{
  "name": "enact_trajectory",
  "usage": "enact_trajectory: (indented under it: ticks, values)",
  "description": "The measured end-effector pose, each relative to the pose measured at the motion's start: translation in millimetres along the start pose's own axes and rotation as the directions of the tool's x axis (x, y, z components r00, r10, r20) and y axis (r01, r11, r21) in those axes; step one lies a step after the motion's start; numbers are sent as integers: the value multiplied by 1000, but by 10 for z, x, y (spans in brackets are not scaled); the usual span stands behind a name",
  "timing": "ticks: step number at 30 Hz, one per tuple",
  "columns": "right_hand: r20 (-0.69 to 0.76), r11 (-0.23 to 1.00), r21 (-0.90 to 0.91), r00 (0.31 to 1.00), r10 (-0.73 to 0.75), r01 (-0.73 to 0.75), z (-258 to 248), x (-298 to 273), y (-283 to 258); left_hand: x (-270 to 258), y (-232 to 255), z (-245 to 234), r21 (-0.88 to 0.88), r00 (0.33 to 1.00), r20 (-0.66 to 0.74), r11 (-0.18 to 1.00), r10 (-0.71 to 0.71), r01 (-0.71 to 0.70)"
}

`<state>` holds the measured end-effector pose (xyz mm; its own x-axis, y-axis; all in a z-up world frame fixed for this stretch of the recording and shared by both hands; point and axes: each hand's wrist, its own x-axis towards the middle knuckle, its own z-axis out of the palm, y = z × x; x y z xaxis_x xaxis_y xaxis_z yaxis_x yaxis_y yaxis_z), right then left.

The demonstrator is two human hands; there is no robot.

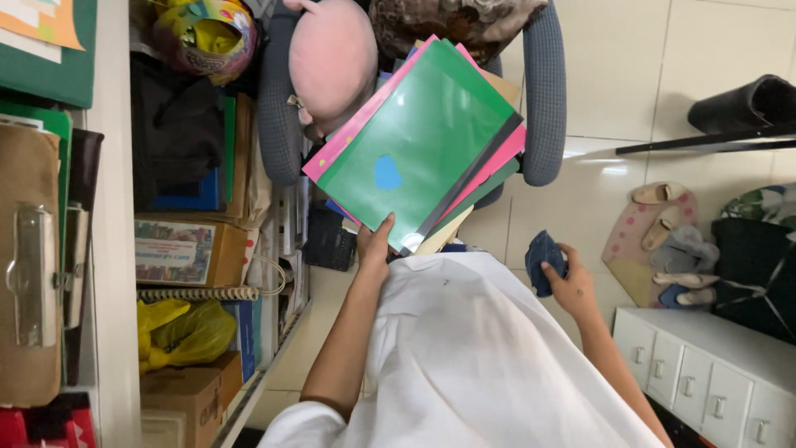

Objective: The person cleans the covers of several files and folders using a dark cloth. They wipe the surfaces of green, pink, and brown folders, then place them onto a nearby shelf. The person repeats this process for multiple items, handling them one at a time.

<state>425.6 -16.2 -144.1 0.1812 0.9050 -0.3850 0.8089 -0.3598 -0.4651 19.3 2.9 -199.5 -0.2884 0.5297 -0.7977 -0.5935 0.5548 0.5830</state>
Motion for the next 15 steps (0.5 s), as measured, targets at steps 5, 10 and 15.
enact_trajectory:
  ticks: [5, 10, 15]
  values:
    - [-3, 996, -28, 997, 80, -80, 168, -405, 47, 335, -276, -228, 11, 969, 107, 974, 222, -225]
    - [-12, 979, -28, 980, 201, -201, 168, -696, -165, 499, -465, -390, 121, 992, 40, 984, 124, -128]
    - [-58, 999, 25, 997, 47, -46, 198, -480, 91, 552, -531, -365, 57, 950, -1, 948, 313, -313]
